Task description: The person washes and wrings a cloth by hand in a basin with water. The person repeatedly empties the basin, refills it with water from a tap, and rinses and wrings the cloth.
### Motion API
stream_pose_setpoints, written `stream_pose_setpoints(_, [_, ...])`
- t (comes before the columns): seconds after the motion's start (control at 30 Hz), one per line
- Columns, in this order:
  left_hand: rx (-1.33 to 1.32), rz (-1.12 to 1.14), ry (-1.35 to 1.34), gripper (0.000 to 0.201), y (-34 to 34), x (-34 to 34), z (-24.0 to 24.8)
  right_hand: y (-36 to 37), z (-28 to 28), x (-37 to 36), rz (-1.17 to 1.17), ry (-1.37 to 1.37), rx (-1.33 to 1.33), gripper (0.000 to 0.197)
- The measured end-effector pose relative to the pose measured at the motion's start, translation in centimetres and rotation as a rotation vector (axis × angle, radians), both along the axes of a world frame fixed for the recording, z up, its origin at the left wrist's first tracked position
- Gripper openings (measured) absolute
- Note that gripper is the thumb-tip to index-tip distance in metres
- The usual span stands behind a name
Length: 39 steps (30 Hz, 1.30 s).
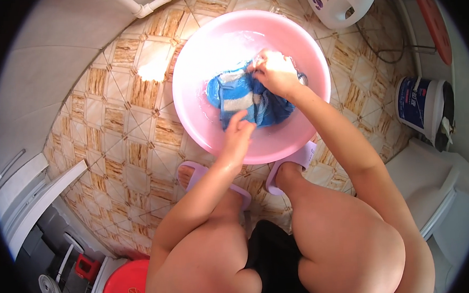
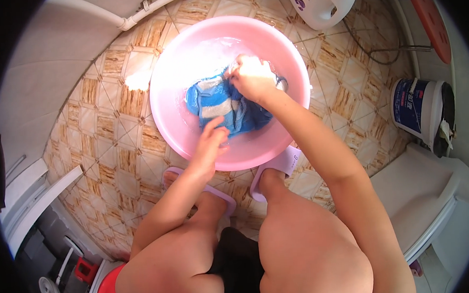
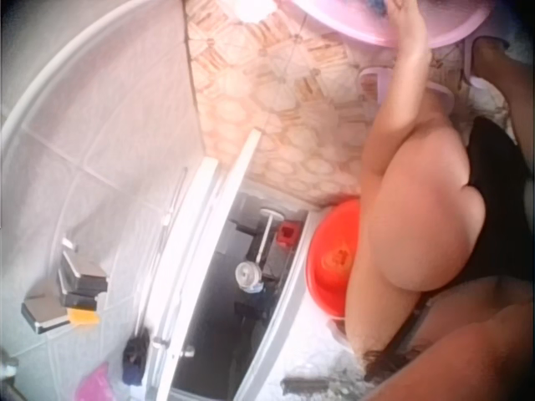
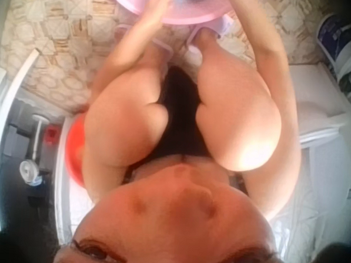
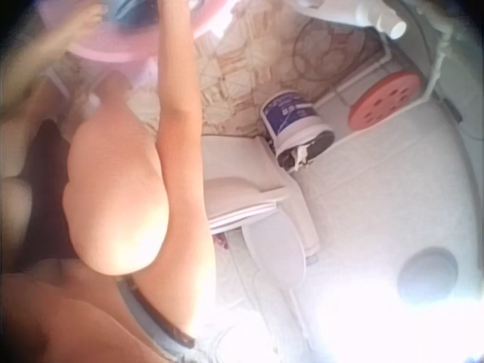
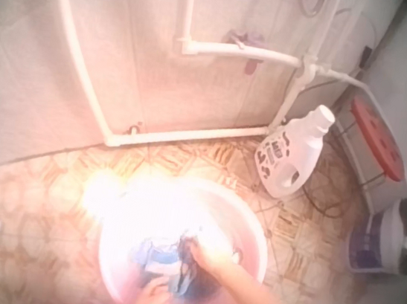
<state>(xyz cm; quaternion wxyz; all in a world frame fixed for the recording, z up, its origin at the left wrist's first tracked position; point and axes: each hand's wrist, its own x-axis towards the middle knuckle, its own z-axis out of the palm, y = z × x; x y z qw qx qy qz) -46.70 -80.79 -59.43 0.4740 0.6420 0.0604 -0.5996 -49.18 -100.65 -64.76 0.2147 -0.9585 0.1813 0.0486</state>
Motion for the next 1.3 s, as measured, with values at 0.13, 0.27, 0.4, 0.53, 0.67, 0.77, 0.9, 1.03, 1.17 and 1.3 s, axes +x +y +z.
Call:
stream_pose_setpoints(0.13, [0.058, 0.399, 0.132, 0.071, -0.6, 0.7, -0.3, 2.1, -3.2, -1.3, -0.381, -0.267, -0.079, 0.033])
stream_pose_setpoints(0.27, [0.061, 0.565, 0.352, 0.076, -1.3, 2.3, -1.9, 5.7, -0.7, -2.6, -0.415, -0.01, 0.62, 0.035])
stream_pose_setpoints(0.4, [-0.262, 0.659, 0.428, 0.057, -0.2, 3.4, -3.3, 9.7, 5.7, -2.7, -0.257, -0.141, 1.022, 0.024])
stream_pose_setpoints(0.53, [-0.547, 0.569, 0.517, 0.041, -0.4, 3.3, -2.1, 11.1, 8.9, -2.2, -0.131, -0.21, 0.807, 0.02])
stream_pose_setpoints(0.67, [-0.386, 0.583, 0.478, 0.036, -0.4, 1.1, -1.5, 9.5, 7.6, -1.5, -0.028, -0.331, 0.427, 0.02])
stream_pose_setpoints(0.77, [-0.235, 0.594, 0.444, 0.032, -0.5, -0.4, -1.3, 6.0, 4.7, -1.6, -0.414, -0.298, 0.38, 0.019])
stream_pose_setpoints(0.9, [-0.265, 0.572, 0.429, 0.034, -0.9, -0.4, -0.2, 4.9, 3.8, -5.5, -0.262, -0.246, 0.754, 0.032])
stream_pose_setpoints(1.03, [-0.296, 0.641, 0.558, 0.032, -1.6, 1.4, 2.2, 9.2, 9.6, -5.0, -0.121, -0.315, 0.401, 0.031])
stream_pose_setpoints(1.17, [-0.33, 0.616, 0.631, 0.033, -1.8, 0.3, 0.9, 10.1, 9.4, -3.8, -0.012, -0.395, 0.383, 0.023])
stream_pose_setpoints(1.3, [-0.321, 0.575, 0.672, 0.035, -0.9, -0.5, -0.3, 9.8, 8.0, -2.6, -0.062, -0.422, 0.434, 0.018])
